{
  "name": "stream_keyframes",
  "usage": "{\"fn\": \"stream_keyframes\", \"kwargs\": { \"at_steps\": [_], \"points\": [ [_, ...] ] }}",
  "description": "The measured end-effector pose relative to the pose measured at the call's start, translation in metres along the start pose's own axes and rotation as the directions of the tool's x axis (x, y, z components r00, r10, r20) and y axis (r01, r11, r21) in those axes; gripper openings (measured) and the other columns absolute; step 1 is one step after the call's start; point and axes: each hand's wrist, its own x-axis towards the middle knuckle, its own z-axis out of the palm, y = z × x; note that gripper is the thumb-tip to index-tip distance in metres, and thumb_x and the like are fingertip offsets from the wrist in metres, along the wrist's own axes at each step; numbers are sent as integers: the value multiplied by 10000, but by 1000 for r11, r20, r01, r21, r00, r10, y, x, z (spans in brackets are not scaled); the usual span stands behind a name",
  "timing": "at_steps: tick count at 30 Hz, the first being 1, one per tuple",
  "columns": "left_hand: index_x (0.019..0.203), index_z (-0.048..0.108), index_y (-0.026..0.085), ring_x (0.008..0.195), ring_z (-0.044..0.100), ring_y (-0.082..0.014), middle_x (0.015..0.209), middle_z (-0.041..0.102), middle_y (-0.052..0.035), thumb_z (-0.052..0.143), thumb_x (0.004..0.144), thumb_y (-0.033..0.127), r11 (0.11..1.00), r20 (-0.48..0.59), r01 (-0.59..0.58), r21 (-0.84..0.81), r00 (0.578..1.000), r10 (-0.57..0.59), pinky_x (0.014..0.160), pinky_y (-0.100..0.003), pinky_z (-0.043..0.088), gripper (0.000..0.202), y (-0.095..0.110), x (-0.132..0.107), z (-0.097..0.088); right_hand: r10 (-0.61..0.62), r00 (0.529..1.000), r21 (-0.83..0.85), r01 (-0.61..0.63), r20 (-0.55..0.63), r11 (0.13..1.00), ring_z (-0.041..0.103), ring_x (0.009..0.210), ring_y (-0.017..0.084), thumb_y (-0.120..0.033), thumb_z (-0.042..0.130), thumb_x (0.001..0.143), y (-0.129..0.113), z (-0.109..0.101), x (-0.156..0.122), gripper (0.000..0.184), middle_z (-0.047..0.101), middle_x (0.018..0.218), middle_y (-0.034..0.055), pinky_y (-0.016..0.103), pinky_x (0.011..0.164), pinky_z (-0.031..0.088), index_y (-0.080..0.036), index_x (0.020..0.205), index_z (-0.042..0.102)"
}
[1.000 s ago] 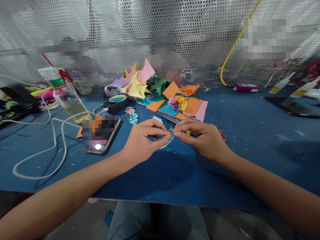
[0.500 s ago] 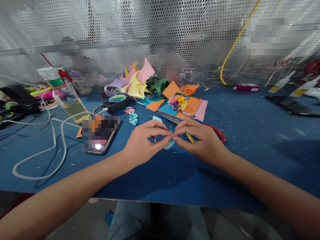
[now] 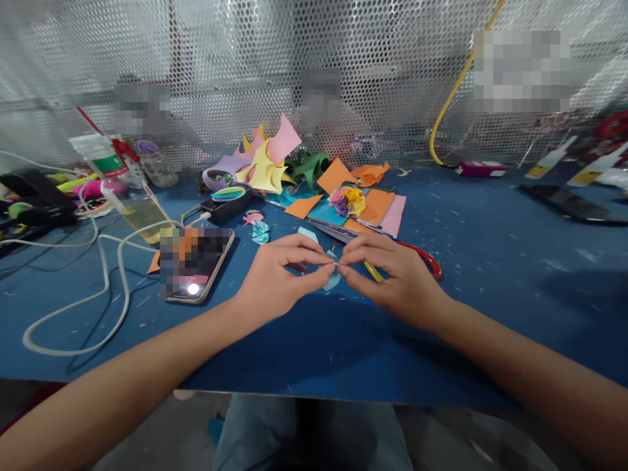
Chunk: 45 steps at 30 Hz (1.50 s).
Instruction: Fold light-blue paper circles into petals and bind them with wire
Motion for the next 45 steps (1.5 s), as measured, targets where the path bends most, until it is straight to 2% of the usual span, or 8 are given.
{"fn": "stream_keyframes", "kwargs": {
  "at_steps": [8, 11, 16, 22, 30, 34, 41, 45],
  "points": [
    [707, 707, 172, 609, 578, -90, 769, 642, -24, 671, 691, 195, 996, 54, 77, -43, 996, -74, 471, -176, 457, 46, 2, 3, -2, -134, 991, -117, 134, 5, 984, 585, 766, 151, -188, 564, 805, -1, -2, -2, 33, 627, 786, 21, 307, 702, 431, -218, 792, 571],
    [703, 702, 171, 609, 573, -93, 768, 640, -29, 675, 694, 237, 994, 75, 103, -46, 992, -99, 437, -168, 434, 72, 4, 4, -3, -142, 990, -132, 142, 12, 981, 586, 776, 154, -199, 560, 811, 0, -3, -2, 25, 630, 800, 19, 316, 708, 424, -223, 805, 564],
    [762, 695, 170, 683, 594, -115, 799, 644, -38, 646, 719, 244, 998, 98, 60, -14, 993, -58, 492, -178, 473, 99, 4, 2, -3, -111, 994, -144, 113, 23, 983, 591, 777, 165, -194, 555, 807, 0, -5, -1, 44, 632, 792, 20, 330, 713, 418, -234, 789, 557],
    [779, 721, 198, 653, 589, -104, 799, 655, -28, 607, 738, 200, 1000, 105, 18, 15, 994, -20, 488, -177, 462, 121, 1, 2, -2, -97, 995, -150, 101, 33, 983, 592, 775, 160, -206, 562, 804, 1, -4, -1, 38, 639, 790, 12, 322, 708, 406, -236, 781, 563],
    [730, 736, 176, 562, 563, -91, 745, 654, -43, 675, 676, 173, 992, 111, 115, -59, 988, -108, 409, -167, 417, 82, 2, 4, -2, -129, 988, -180, 143, 85, 973, 582, 791, 154, -232, 539, 835, 5, -5, -3, 40, 639, 810, 14, 318, 710, 380, -231, 815, 573],
    [708, 732, 173, 572, 566, -89, 730, 659, -39, 694, 674, 180, 996, 148, 89, -21, 985, -85, 440, -165, 435, 52, 6, 5, -6, -173, 976, -197, 197, 133, 960, 578, 785, 144, -237, 519, 856, 6, -6, -4, 61, 646, 831, 11, 322, 734, 361, -228, 844, 578],
    [729, 713, 179, 581, 558, -78, 744, 653, -21, 663, 719, 228, 994, 92, 100, -52, 991, -95, 395, -140, 383, 71, -1, 5, -4, -86, 996, -181, 90, 30, 979, 582, 775, 154, -229, 573, 807, 2, -6, -2, 2, 629, 797, 10, 333, 746, 369, -230, 808, 571],
    [721, 708, 181, 590, 561, -77, 735, 648, -15, 676, 704, 221, 992, 71, 107, -70, 992, -102, 409, -139, 396, 54, -3, 4, -3, -99, 994, -183, 104, 35, 978, 582, 763, 146, -192, 561, 814, 2, -5, -1, 39, 625, 778, 5, 322, 735, 366, -220, 787, 559]
  ]
}}
